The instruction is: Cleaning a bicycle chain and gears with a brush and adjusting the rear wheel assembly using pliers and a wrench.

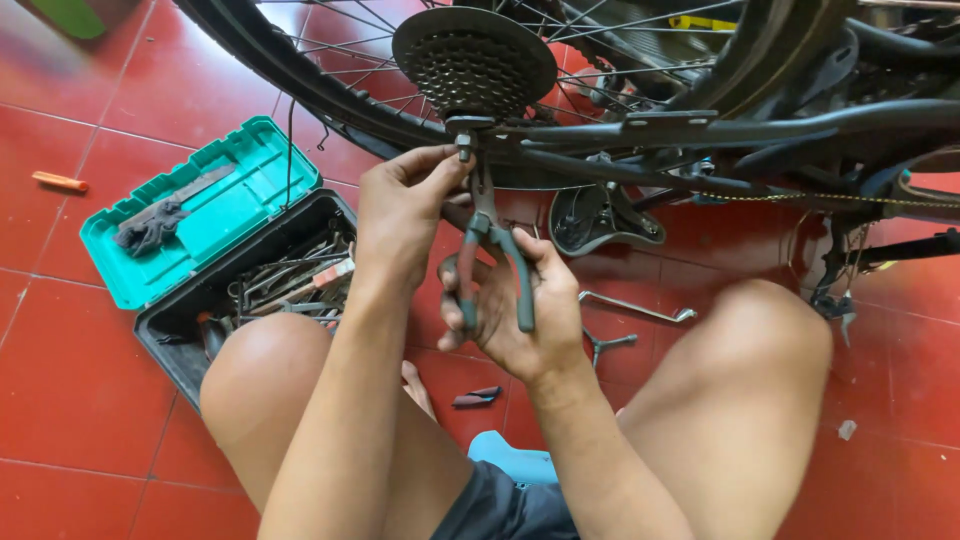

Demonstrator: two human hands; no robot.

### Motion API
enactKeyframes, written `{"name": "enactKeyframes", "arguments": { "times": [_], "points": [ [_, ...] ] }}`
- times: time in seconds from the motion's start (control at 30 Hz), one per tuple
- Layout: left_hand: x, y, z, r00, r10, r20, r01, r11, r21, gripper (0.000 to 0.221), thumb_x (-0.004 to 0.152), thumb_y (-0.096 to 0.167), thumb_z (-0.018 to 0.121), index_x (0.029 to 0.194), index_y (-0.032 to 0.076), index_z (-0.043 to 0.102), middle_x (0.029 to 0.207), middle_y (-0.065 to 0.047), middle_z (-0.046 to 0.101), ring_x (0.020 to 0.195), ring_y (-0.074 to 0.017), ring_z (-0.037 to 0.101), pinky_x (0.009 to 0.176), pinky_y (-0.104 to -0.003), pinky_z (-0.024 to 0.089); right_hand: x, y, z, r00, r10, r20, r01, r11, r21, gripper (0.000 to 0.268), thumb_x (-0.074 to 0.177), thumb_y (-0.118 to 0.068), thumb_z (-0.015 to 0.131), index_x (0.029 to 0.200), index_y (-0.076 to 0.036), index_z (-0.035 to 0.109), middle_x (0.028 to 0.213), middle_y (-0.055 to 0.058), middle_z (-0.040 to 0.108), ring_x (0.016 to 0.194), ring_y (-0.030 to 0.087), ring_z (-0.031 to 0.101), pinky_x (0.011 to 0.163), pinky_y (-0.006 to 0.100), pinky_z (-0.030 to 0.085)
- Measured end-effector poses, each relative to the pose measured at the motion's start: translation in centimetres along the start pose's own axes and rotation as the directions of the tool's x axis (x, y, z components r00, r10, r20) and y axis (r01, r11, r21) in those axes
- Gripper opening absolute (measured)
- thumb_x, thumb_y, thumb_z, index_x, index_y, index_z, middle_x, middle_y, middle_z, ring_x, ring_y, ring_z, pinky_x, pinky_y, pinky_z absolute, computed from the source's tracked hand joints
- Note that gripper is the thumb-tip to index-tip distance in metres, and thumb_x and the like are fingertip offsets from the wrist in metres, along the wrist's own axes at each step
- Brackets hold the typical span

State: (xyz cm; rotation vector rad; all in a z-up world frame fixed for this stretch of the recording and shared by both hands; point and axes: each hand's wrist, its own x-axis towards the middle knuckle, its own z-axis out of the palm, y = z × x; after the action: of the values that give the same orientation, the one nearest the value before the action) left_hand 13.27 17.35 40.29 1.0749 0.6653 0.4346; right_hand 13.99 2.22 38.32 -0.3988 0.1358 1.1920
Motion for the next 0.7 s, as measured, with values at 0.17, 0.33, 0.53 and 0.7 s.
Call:
{"name": "enactKeyframes", "arguments": {
  "times": [0.17,0.33,0.53,0.7],
  "points": [
    [-0.5,0.7,0.0,1.000,-0.003,0.004,0.003,1.000,-0.001,0.023,0.085,0.011,0.077,0.106,-0.001,0.077,0.073,-0.020,0.073,0.050,-0.0214,0.072,0.055,-0.032,0.068,-0.4,0.3,1.4,0.999,0.038,-0.022,-0.036,0.997,0.075,0.043,0.095,-0.052,0.050,0.108,-0.012,0.063,0.095,0.018,0.059,0.061,0.032,0.057,0.048,0.048,0.056],
    [-0.7,1.0,-0.3,1.000,-0.028,0.008,0.027,0.998,0.049,0.024,0.085,0.011,0.080,0.106,-0.001,0.078,0.085,-0.020,0.077,0.074,-0.0218,0.077,0.071,-0.035,0.068,-0.9,0.9,4.3,0.998,0.015,-0.059,-0.005,0.988,0.153,0.038,0.096,-0.050,0.049,0.107,-0.015,0.060,0.085,0.010,0.044,0.057,0.022,0.043,0.042,0.031,0.043],
    [-0.9,1.0,-0.2,1.000,0.010,0.003,-0.010,0.996,0.092,0.021,0.086,0.009,0.080,0.105,0.001,0.079,0.090,-0.023,0.078,0.083,-0.0266,0.078,0.076,-0.042,0.070,-1.2,1.1,6.1,0.951,-0.075,-0.301,0.026,0.986,-0.164,0.055,0.098,-0.052,0.048,0.118,-0.002,0.055,0.090,0.010,0.047,0.060,0.018,0.048,0.043,0.026,0.040],
    [-0.6,0.6,-0.3,0.997,0.077,0.030,-0.081,0.988,0.129,0.019,0.087,0.010,0.081,0.104,0.002,0.079,0.088,-0.021,0.078,0.082,-0.0250,0.079,0.077,-0.039,0.070,-0.6,2.5,3.7,0.865,-0.437,-0.245,0.177,0.723,-0.668,0.043,0.103,-0.034,0.052,0.138,-0.009,0.047,0.085,0.008,0.046,0.061,0.015,0.048,0.040,0.022,0.036]
  ]
}}
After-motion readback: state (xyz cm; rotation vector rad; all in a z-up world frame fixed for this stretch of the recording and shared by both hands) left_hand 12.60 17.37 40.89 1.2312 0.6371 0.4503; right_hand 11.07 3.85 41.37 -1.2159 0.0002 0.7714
